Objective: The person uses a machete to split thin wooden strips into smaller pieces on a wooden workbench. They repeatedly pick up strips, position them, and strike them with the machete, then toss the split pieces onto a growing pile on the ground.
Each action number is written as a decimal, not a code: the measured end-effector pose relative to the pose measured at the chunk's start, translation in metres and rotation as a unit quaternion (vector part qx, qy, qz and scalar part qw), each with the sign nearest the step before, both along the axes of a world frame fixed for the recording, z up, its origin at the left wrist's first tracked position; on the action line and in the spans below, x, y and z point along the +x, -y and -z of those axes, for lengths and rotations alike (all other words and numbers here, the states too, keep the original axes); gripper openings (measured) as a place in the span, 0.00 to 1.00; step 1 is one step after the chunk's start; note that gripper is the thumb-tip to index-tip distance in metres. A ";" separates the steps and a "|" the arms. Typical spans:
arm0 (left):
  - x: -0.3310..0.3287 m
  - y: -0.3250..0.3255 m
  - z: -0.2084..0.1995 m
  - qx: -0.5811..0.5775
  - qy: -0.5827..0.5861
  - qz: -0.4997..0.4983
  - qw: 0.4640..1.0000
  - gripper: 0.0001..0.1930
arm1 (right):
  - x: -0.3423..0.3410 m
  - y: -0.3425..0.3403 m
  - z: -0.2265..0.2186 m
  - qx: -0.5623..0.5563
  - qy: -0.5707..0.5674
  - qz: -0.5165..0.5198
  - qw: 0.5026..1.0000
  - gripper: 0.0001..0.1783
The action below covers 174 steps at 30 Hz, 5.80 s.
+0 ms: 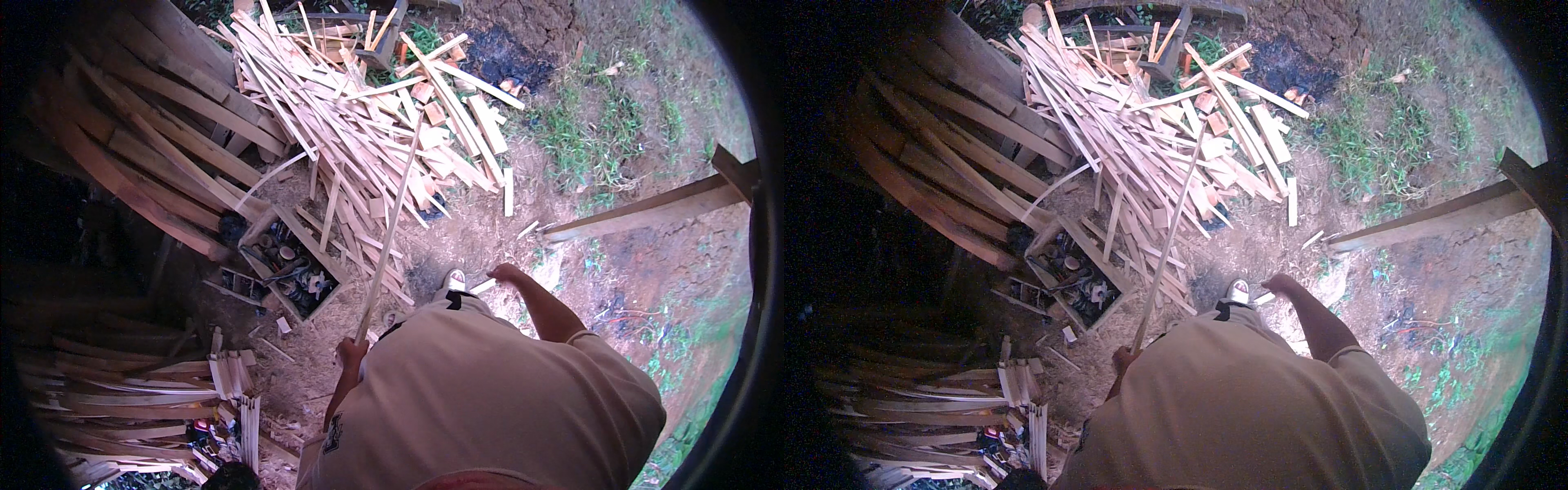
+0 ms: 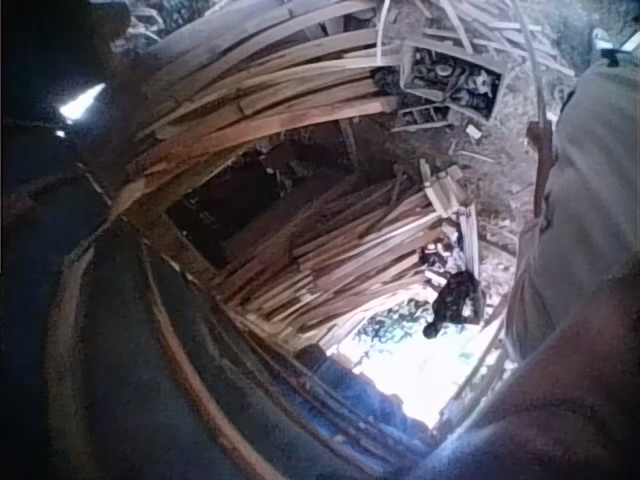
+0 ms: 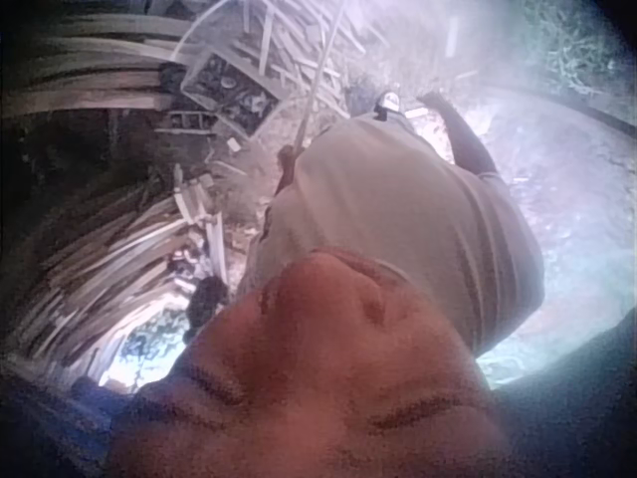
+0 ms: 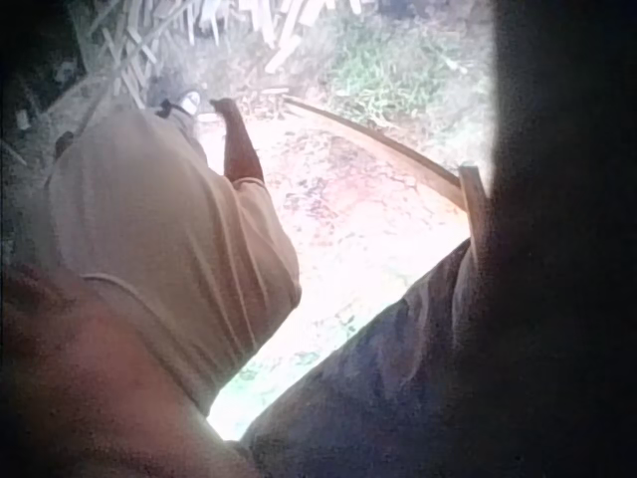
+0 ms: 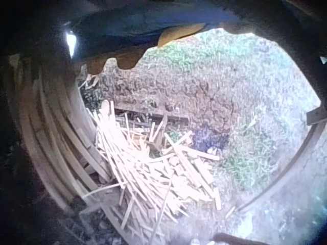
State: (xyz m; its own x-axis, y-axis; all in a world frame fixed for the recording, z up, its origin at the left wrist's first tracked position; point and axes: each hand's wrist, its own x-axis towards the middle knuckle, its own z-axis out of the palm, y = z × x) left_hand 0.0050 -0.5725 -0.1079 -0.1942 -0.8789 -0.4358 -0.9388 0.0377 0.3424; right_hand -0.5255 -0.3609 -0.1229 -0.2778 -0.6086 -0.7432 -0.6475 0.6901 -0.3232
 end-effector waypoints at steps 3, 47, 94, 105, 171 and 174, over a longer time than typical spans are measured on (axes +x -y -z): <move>0.003 0.000 -0.002 0.004 0.014 0.013 1.000 0.25 | 0.026 -0.022 0.005 0.031 0.077 0.151 0.985 0.26; 0.038 0.043 0.030 0.083 0.013 0.086 0.993 0.32 | 0.138 -0.086 -0.013 0.088 0.107 0.365 0.920 0.25; -0.018 -0.010 0.079 0.045 0.197 0.007 0.979 0.25 | -0.100 -0.043 0.015 0.140 0.100 0.249 0.953 0.15; -0.017 -0.004 0.073 0.043 0.207 0.001 0.977 0.23 | -0.095 -0.009 0.032 0.074 0.124 0.293 0.945 0.25; 0.021 0.037 0.142 -0.007 0.202 0.074 0.977 0.17 | 0.033 -0.060 -0.002 0.104 0.115 0.330 0.931 0.27; 0.017 0.032 0.143 -0.007 0.204 0.068 0.977 0.17 | 0.021 -0.059 -0.001 0.104 0.127 0.316 0.935 0.27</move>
State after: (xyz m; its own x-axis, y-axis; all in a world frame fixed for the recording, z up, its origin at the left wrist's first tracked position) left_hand 0.0221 -0.6042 -0.2505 -0.1219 -0.8635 -0.4894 -0.9830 0.1733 -0.0610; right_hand -0.5045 -0.3019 -0.1221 -0.3310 -0.2186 -0.9179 -0.0102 0.9736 -0.2282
